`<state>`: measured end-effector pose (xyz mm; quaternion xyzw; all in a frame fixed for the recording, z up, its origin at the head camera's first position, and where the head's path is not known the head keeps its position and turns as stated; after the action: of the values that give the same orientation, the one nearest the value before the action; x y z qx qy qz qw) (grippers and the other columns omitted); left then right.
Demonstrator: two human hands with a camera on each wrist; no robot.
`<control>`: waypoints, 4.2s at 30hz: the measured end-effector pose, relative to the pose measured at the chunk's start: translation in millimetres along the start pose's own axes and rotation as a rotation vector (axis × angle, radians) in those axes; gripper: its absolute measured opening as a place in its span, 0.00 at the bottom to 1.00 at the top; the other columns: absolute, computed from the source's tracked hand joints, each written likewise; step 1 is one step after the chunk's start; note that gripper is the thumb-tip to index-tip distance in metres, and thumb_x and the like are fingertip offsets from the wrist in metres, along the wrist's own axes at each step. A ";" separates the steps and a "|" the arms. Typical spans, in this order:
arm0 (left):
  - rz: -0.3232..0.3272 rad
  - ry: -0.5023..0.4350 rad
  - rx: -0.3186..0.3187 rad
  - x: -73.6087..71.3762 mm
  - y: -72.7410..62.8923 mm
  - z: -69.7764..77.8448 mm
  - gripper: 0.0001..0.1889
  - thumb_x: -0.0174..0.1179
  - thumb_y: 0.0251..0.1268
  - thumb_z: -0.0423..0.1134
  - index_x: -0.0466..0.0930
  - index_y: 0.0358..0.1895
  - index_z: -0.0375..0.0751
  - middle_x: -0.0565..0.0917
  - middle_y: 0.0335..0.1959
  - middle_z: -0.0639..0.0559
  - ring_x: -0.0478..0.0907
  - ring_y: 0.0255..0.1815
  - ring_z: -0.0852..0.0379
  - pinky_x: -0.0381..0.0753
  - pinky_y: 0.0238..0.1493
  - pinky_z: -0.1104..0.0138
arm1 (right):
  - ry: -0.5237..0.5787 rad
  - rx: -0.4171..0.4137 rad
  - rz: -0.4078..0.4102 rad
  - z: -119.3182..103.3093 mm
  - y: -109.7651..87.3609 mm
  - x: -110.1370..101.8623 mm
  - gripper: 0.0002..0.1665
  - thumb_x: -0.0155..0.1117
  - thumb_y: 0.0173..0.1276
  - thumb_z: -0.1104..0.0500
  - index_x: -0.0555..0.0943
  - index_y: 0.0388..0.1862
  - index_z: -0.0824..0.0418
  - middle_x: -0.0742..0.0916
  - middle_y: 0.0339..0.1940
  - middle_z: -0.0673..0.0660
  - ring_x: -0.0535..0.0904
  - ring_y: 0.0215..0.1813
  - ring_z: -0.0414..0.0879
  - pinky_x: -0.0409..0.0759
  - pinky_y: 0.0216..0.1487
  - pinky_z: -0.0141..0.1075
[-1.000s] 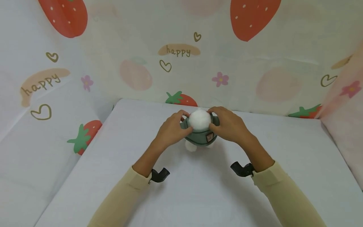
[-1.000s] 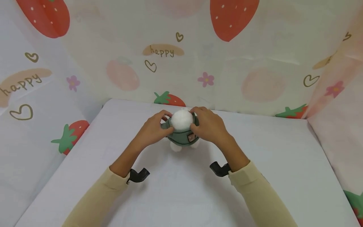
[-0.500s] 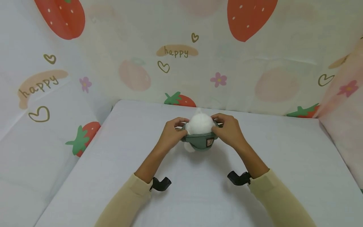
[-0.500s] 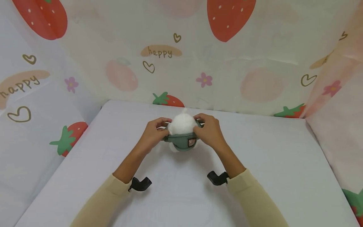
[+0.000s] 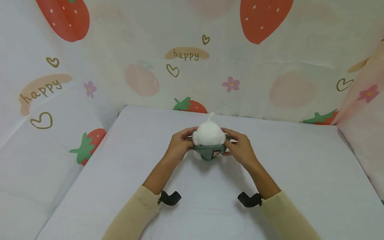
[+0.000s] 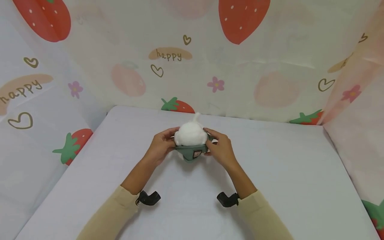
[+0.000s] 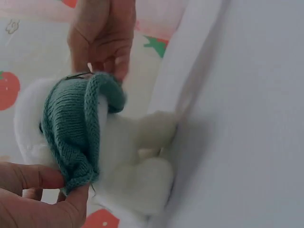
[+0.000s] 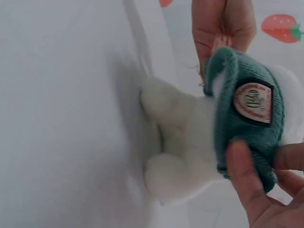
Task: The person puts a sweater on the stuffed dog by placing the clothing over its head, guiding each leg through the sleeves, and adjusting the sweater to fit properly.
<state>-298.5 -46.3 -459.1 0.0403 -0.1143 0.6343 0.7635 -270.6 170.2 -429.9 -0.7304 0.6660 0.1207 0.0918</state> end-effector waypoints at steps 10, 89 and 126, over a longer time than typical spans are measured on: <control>0.124 -0.384 -0.197 -3.7 -16.8 -13.3 0.26 0.55 0.74 0.32 0.70 0.73 0.45 0.74 0.65 0.43 0.73 0.60 0.51 0.73 0.56 0.57 | 0.070 0.055 0.001 6.0 2.5 -6.2 0.24 0.51 0.80 0.60 0.76 0.71 0.58 0.80 0.65 0.63 0.81 0.48 0.48 0.86 0.42 0.44; -0.097 0.355 -0.033 -17.5 29.6 -31.8 0.21 0.52 0.79 0.44 0.71 0.69 0.42 0.86 0.54 0.40 0.84 0.54 0.48 0.77 0.62 0.55 | -0.198 -0.065 -0.111 39.1 15.6 -10.0 0.27 0.54 0.80 0.53 0.71 0.72 0.65 0.84 0.56 0.63 0.80 0.58 0.56 0.78 0.56 0.47; -0.341 0.213 -0.162 50.6 -24.2 -12.6 0.12 0.55 0.78 0.35 0.82 0.39 0.28 0.85 0.30 0.49 0.81 0.31 0.60 0.81 0.36 0.70 | -0.028 0.295 -0.178 40.3 -21.9 -63.9 0.24 0.53 0.80 0.54 0.81 0.57 0.75 0.87 0.27 0.51 0.84 0.29 0.43 0.85 0.37 0.38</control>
<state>-264.8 0.1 -457.9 -0.0696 -0.0751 0.4854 0.8683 -256.3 244.9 -449.8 -0.7634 0.6076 0.0232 0.2179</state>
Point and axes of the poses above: each hand's wrist, its own y-axis towards the middle knuckle, its own x-axis out of the palm, z = x × y, the point moved 6 cm from there along y, towards the middle knuckle
